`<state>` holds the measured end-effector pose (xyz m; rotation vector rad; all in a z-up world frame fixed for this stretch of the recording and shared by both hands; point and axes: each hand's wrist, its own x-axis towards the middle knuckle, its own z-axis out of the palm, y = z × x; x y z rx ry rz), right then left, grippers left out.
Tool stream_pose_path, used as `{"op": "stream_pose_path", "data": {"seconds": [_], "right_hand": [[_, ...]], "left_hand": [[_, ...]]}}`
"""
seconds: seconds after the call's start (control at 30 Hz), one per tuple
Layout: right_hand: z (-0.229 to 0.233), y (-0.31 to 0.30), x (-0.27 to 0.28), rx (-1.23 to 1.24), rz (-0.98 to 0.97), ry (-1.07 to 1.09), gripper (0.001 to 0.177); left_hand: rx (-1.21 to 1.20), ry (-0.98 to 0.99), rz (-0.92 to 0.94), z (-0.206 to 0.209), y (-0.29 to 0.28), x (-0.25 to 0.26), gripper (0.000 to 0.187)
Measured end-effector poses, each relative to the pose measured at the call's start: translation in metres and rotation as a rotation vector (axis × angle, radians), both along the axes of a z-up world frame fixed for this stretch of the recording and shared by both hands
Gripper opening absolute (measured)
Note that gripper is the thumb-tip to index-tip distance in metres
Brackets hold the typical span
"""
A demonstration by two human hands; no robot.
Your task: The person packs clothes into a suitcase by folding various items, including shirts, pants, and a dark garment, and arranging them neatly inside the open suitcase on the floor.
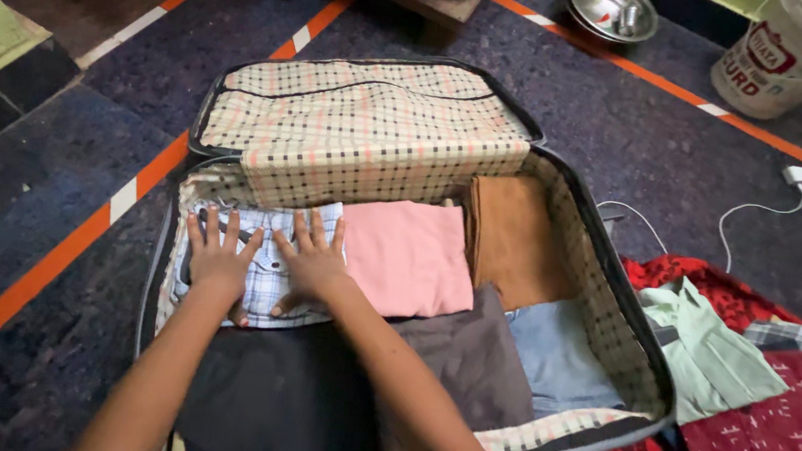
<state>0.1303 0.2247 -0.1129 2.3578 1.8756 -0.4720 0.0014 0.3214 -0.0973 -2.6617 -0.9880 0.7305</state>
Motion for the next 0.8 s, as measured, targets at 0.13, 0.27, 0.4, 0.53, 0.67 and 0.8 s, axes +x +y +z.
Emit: {"op": "stream_pose_path", "data": {"seconds": [0.13, 0.27, 0.4, 0.53, 0.67, 0.8], "right_hand": [[-0.016, -0.027, 0.03, 0.183, 0.003, 0.124, 0.148], [-0.014, -0.057, 0.096, 0.098, -0.102, 0.063, 0.153], [0.002, -0.105, 0.131, 0.021, -0.188, 0.06, 0.155], [-0.004, -0.108, 0.124, 0.014, -0.209, 0.108, 0.16], [-0.014, -0.109, 0.125, 0.015, -0.202, 0.161, 0.165], [-0.017, -0.112, 0.129, 0.051, -0.172, 0.195, 0.164]], "left_hand": [[-0.215, 0.014, 0.1, -0.002, 0.01, 0.031, 0.156], [-0.456, -0.174, -0.045, -0.005, -0.02, 0.079, 0.168], [-0.475, -0.239, -0.115, 0.01, -0.053, 0.099, 0.164], [-0.555, -0.192, -0.009, 0.014, -0.063, 0.107, 0.163], [-0.585, -0.226, 0.02, 0.007, -0.062, 0.105, 0.162], [-0.534, -0.232, 0.008, 0.001, -0.063, 0.106, 0.16]]}}
